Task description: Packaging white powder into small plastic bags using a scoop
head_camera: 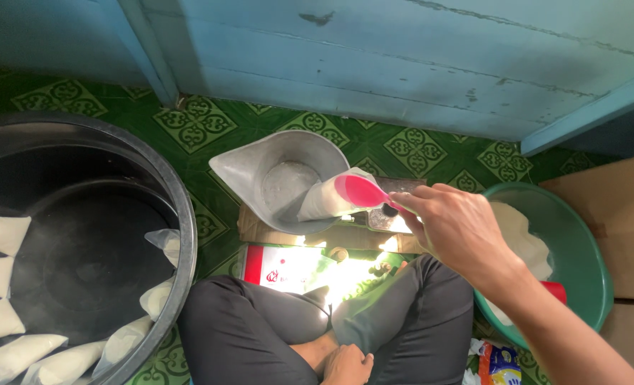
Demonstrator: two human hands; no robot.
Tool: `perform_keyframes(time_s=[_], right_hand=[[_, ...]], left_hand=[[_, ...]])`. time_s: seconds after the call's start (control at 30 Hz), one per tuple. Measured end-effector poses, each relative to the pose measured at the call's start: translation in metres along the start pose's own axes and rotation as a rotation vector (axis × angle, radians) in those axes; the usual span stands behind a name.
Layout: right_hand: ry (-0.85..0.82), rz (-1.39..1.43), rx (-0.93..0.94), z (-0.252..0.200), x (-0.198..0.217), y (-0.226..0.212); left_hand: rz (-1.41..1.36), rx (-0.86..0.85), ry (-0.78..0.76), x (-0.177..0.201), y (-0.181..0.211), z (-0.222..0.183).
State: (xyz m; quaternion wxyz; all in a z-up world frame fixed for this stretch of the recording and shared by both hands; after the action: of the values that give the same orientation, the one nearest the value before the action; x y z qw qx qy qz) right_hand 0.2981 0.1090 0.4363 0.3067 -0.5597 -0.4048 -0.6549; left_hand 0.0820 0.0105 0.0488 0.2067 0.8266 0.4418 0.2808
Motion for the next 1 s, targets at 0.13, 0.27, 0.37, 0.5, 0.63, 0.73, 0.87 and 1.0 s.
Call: perform_keyframes(time_s=[0.13, 0.27, 0.37, 0.5, 0.63, 0.73, 0.87, 1.0], right_hand=[[-0.003, 0.033, -0.110, -0.009, 0.008, 0.011], [-0.090, 0.136, -0.318, -0.026, 0.010, 0.034], [-0.015, 0.271, -0.465, -0.048, 0.011, 0.054], [0.018, 0.555, -0.752, -0.088, 0.006, 0.083], [0.110, 0.734, -0.871, -0.144, -0.026, 0.114], [0.185, 0.941, -1.050, -0.195, -0.063, 0.141], [0.319, 1.013, -1.231, -0.260, -0.098, 0.168], [0.340, 0.988, -1.425, -0.319, -0.160, 0.186]], left_hand=[[-0.056, 0.061, -0.225, -0.001, 0.002, -0.001], [-0.030, 0.040, -0.171, 0.005, 0.006, -0.007], [-0.003, 0.033, -0.085, 0.017, 0.013, -0.021], [0.038, 0.041, -0.076, 0.015, 0.013, -0.018], [0.062, -0.054, 0.032, -0.001, 0.005, -0.006], [0.109, -0.009, 0.085, -0.002, 0.001, -0.003], [0.133, 0.014, 0.084, 0.004, 0.010, -0.007], [0.141, 0.130, -0.062, 0.013, 0.022, -0.018]])
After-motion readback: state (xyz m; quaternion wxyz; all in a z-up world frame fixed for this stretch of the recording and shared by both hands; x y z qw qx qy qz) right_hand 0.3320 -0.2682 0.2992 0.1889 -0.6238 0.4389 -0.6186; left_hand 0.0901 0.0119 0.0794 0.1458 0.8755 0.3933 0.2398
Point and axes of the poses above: each hand's wrist, its own z-axis towards the middle knuckle, its own x-axis out of the back of the hand, y = z × x, the point moved 8 cm from there along z, towards the middle knuckle, and after that the axes turned 1 degree about z, right-handed, at the moved point
